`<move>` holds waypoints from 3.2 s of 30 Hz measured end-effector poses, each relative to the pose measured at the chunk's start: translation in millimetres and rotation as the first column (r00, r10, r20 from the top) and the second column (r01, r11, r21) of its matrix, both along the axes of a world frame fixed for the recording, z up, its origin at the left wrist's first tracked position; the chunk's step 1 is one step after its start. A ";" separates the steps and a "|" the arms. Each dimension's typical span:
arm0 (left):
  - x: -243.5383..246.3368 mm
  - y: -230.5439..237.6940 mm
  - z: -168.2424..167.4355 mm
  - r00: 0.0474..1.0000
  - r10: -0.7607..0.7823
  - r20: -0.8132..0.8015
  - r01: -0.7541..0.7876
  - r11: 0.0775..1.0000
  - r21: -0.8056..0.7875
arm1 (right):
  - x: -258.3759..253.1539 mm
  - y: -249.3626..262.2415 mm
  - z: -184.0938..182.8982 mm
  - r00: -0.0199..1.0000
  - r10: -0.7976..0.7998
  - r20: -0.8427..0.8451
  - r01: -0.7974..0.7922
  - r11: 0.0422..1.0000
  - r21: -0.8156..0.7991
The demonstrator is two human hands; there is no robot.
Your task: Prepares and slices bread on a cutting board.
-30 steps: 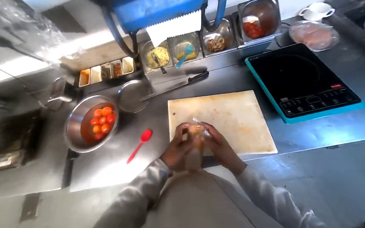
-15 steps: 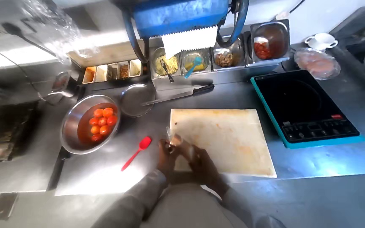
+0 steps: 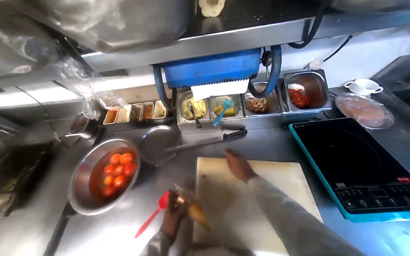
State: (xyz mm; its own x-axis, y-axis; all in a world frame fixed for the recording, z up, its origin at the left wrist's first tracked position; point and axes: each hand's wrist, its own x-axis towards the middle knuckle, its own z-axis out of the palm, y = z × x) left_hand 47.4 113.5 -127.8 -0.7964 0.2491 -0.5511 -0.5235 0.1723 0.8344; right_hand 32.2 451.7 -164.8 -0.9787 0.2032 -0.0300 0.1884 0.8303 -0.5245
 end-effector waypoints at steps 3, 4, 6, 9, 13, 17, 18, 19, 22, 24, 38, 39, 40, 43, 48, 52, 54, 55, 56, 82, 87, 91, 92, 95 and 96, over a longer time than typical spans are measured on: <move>-0.1 9.7 2.3 0.999 -0.022 -0.036 0.022 1.000 -0.002 | -55.1 46.7 -27.6 0.996 -0.039 -0.084 0.058 0.969 0.239; -0.1 13.3 2.0 0.997 -0.048 -0.054 0.047 0.999 -0.011 | -62.9 53.3 -26.9 0.999 -0.030 -0.025 0.036 0.959 0.282; -3.3 21.6 -4.3 0.987 -0.123 -0.106 0.114 0.990 -0.088 | -69.5 59.2 -18.6 0.998 0.001 0.061 -0.021 0.941 0.338; -5.2 30.0 -20.6 0.934 -0.332 -0.132 0.263 0.889 -0.375 | -59.1 66.3 -10.4 0.976 0.045 0.215 -0.126 0.916 0.380; -6.9 35.3 -5.1 0.830 -0.492 -0.264 0.211 0.714 -0.667 | -22.3 74.9 13.5 0.966 0.024 0.257 -0.126 0.912 0.390; 0.0 39.7 -4.2 0.564 -0.770 -0.298 0.359 0.553 -0.752 | 53.0 52.4 45.4 0.966 -0.126 0.226 0.052 0.951 0.306; 3.5 41.5 -6.7 0.506 -0.807 -0.306 0.398 0.533 -0.747 | 77.5 41.0 48.4 0.961 -0.169 0.219 0.112 0.961 0.251; 7.9 42.6 -10.3 0.470 -0.822 -0.322 0.418 0.529 -0.739 | 104.7 26.6 47.6 0.955 -0.213 0.205 0.175 0.966 0.190; 19.3 42.4 -23.8 0.428 -0.822 -0.377 0.428 0.551 -0.717 | 186.8 -28.0 30.1 0.921 -0.336 0.196 0.333 0.942 0.047; 25.7 41.6 -31.8 0.404 -0.810 -0.425 0.429 0.578 -0.694 | 234.3 -67.3 17.8 0.874 -0.389 0.290 0.406 0.914 0.000; 42.7 70.1 -82.3 0.353 -0.585 -0.730 0.164 0.807 -0.567 | 330.8 -187.9 42.6 0.775 -0.455 0.438 0.439 0.887 0.146; 43.5 69.9 -84.2 0.344 -0.577 -0.741 0.150 0.812 -0.563 | 324.7 -190.2 47.0 0.790 -0.435 0.433 0.416 0.898 0.143; 44.4 69.9 -85.2 0.336 -0.566 -0.752 0.137 0.820 -0.556 | 318.7 -191.3 50.5 0.796 -0.414 0.441 0.394 0.908 0.140; 43.8 73.3 -87.5 0.295 -0.548 -0.783 0.085 0.831 -0.550 | 303.1 -188.0 51.7 0.834 -0.351 0.426 0.329 0.936 0.127; 46.6 76.3 -85.8 0.254 -0.572 -0.780 0.012 0.808 -0.589 | 302.7 -183.9 42.7 0.875 -0.297 0.381 0.268 0.955 0.127; 47.0 78.1 -86.7 0.225 -0.576 -0.786 -0.018 0.804 -0.595 | 310.6 -187.2 42.7 0.894 -0.280 0.349 0.245 0.959 0.142; 47.3 78.5 -87.5 0.224 -0.576 -0.786 -0.025 0.803 -0.596 | 314.8 -191.2 42.3 0.899 -0.292 0.326 0.256 0.955 0.150; 47.0 79.1 -87.8 0.223 -0.576 -0.786 -0.028 0.803 -0.596 | 317.2 -193.1 40.7 0.901 -0.303 0.310 0.266 0.951 0.156; 47.0 79.3 -88.4 0.219 -0.573 -0.789 -0.032 0.804 -0.593 | 319.6 -194.9 39.4 0.899 -0.312 0.308 0.274 0.948 0.163; 45.8 81.0 -88.0 0.227 -0.602 -0.765 -0.055 0.777 -0.628 | 307.4 -181.9 16.8 0.907 -0.267 0.325 0.203 0.955 0.216; 44.5 81.5 -90.3 0.213 -0.589 -0.780 -0.078 0.785 -0.614 | 312.1 -181.7 13.1 0.906 -0.278 0.321 0.227 0.956 0.188; 41.7 81.0 -88.1 0.221 -0.595 -0.773 -0.065 0.781 -0.621 | 341.1 -183.9 12.9 0.920 -0.277 0.276 0.218 0.949 0.226; 41.4 80.7 -88.2 0.219 -0.598 -0.771 -0.066 0.779 -0.623 | 332.3 -183.9 14.2 0.913 -0.276 0.301 0.217 0.952 0.215; 45.3 81.3 -90.3 0.215 -0.590 -0.778 -0.058 0.788 -0.613 | 288.7 -179.2 15.3 0.848 -0.267 0.458 0.221 0.963 0.151; 44.3 81.8 -91.0 0.203 -0.575 -0.792 -0.069 0.799 -0.598 | 279.8 -177.9 14.0 0.839 -0.265 0.476 0.220 0.964 0.150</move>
State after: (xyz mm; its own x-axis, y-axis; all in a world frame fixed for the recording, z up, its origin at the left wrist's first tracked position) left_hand 91.7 195.3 -218.8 -0.7171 0.5605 0.4143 0.6969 0.5855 0.4142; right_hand 312.0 273.7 -150.8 -0.7613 0.4560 -0.4609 0.6017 0.7617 -0.2404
